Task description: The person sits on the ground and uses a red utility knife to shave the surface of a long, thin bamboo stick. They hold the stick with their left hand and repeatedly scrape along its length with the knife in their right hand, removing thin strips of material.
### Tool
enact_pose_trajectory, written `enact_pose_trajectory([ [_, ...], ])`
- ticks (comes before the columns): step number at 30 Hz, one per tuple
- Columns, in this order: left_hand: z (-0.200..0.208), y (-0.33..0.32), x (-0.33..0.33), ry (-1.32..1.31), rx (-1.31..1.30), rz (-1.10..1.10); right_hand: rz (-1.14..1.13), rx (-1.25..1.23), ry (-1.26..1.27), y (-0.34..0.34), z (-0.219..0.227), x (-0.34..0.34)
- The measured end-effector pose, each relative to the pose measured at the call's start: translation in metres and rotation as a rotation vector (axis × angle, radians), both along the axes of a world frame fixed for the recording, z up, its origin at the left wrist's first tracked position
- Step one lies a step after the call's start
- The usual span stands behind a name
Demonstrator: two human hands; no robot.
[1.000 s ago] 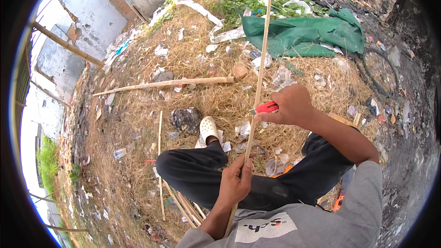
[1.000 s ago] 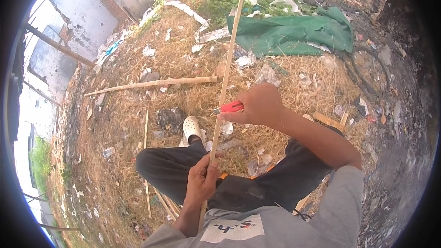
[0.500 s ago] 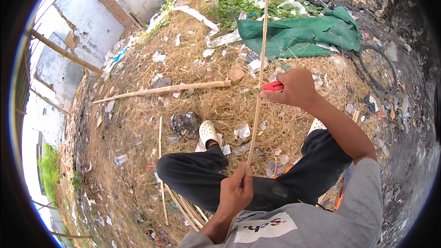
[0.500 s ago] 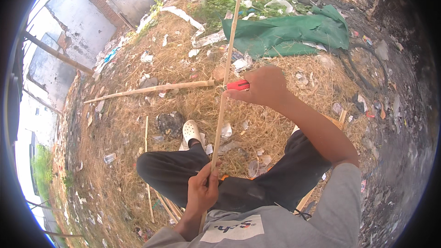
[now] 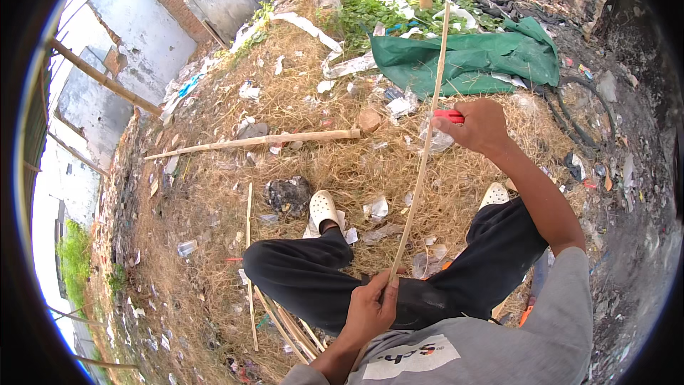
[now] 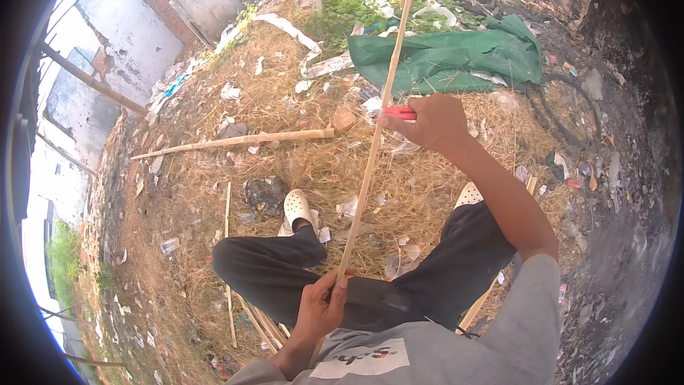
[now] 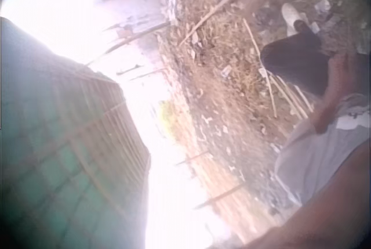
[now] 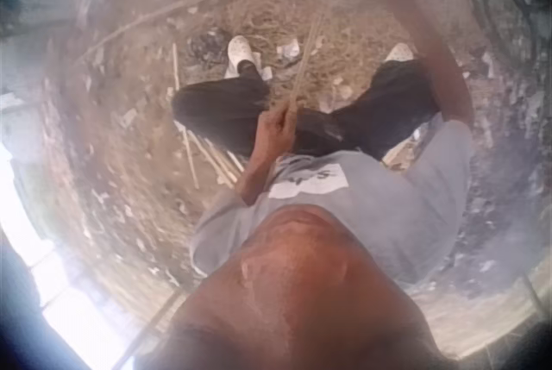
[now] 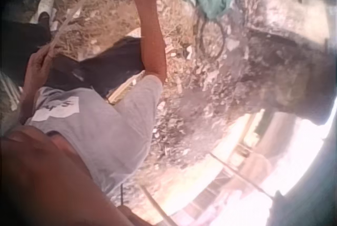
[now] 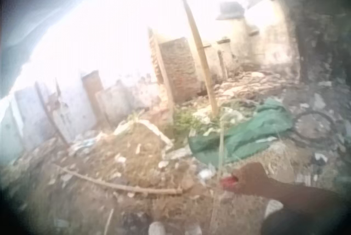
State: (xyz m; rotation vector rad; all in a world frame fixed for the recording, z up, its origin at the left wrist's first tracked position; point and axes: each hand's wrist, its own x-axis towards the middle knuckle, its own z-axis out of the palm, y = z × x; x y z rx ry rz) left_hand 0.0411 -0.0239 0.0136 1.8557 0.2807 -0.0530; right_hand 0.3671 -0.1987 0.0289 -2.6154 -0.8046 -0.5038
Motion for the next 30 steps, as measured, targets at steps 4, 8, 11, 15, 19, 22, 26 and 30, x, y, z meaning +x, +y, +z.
enact_pose_trajectory([
  [4, 0.002, 0.010, 0.017, -0.065, 0.028, 0.086, 0.307, 0.003, 0.018, 0.030, 0.000, -0.056],
  [8, 0.007, 0.006, 0.013, -0.036, 0.061, 0.081, 0.239, 0.046, -0.073, 0.029, -0.001, -0.041],
  [11, -0.005, 0.003, 0.000, -0.032, 0.081, 0.002, 0.052, 0.097, -0.026, 0.017, 0.003, -0.004],
  [15, -0.001, 0.007, 0.002, -0.053, 0.151, 0.096, 0.278, -0.018, 0.070, 0.025, -0.006, -0.052],
  [19, -0.002, 0.004, -0.002, -0.076, 0.199, 0.098, 0.217, 0.037, -0.029, 0.029, -0.004, -0.041],
  [22, 0.002, 0.002, -0.005, -0.031, 0.206, 0.039, 0.018, 0.064, -0.042, 0.018, 0.003, -0.002],
  [26, 0.001, 0.006, -0.005, -0.017, 0.273, 0.047, 0.264, -0.005, 0.021, 0.028, -0.005, -0.052],
  [30, -0.003, 0.006, -0.002, -0.180, 0.371, 0.079, 0.331, -0.010, -0.100, 0.032, -0.005, -0.046],
])
